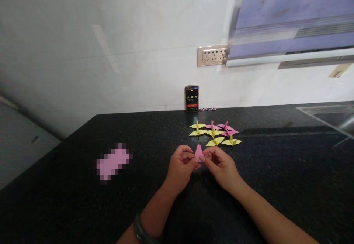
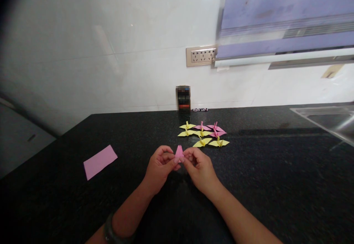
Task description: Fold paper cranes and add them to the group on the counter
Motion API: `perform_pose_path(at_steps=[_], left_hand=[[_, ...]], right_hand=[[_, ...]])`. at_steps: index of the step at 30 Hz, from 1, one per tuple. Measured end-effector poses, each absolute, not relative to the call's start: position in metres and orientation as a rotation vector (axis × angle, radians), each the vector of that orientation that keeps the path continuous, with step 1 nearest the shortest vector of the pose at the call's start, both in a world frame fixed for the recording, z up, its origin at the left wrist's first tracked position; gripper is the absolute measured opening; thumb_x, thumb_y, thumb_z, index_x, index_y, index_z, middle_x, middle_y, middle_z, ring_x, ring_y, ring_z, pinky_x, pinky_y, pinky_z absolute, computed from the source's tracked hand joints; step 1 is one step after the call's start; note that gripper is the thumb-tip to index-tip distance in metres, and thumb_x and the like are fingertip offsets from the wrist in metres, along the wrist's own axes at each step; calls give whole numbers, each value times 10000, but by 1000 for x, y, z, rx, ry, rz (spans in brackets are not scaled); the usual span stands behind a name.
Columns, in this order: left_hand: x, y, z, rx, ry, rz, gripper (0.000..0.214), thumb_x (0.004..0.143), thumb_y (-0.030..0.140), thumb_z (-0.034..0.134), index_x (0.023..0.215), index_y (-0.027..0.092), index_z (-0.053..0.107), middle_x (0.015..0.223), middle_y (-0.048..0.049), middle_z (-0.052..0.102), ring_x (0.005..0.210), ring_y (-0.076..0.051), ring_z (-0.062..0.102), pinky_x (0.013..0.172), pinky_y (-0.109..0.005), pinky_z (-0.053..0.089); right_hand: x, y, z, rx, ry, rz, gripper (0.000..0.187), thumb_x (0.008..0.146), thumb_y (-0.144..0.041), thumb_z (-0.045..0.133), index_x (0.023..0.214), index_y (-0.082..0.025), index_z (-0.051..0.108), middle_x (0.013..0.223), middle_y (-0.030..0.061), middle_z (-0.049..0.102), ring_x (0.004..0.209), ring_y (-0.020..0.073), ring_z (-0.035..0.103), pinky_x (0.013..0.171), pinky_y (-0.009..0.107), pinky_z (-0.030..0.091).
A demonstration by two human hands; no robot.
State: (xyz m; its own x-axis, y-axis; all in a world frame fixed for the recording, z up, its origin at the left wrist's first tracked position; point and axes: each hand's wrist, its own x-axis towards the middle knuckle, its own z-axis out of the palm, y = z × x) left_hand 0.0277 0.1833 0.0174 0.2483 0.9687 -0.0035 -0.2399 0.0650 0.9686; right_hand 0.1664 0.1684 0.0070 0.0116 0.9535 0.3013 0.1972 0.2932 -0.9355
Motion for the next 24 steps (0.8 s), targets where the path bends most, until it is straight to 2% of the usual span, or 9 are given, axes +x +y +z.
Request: perform_pose_path(at_steps=[3,16,24], left_hand=[[28,184,16,1145,844,1136,239,649,250,650,765,175,454,633,39,584,571,-98,570,575,-234,482],[29,185,14,1196,867,1096,217,666,241,635,803,163,485,675,9,616,589,-112,585,577,-234,475],[28,184,15,1302,921,1078,217,675,254,624,812,164,482,545,47,566,482,-105,567,482,-203,447]], right_hand=[[167,169,7,-1127,-1430,895,157,736,-335,568,795,-193,532,642,-1,512,565,125,475,518,241,404],[168,169,9,-1105,-1430,928,95,749,-276,564,753,-188,529,684,7,540,605,128,497,554,250,402],[172,174,9,-1033,-1367,1129,116,724,-268,589,723,-173,522,612,-32,487,510,83,419,480,215,345]])
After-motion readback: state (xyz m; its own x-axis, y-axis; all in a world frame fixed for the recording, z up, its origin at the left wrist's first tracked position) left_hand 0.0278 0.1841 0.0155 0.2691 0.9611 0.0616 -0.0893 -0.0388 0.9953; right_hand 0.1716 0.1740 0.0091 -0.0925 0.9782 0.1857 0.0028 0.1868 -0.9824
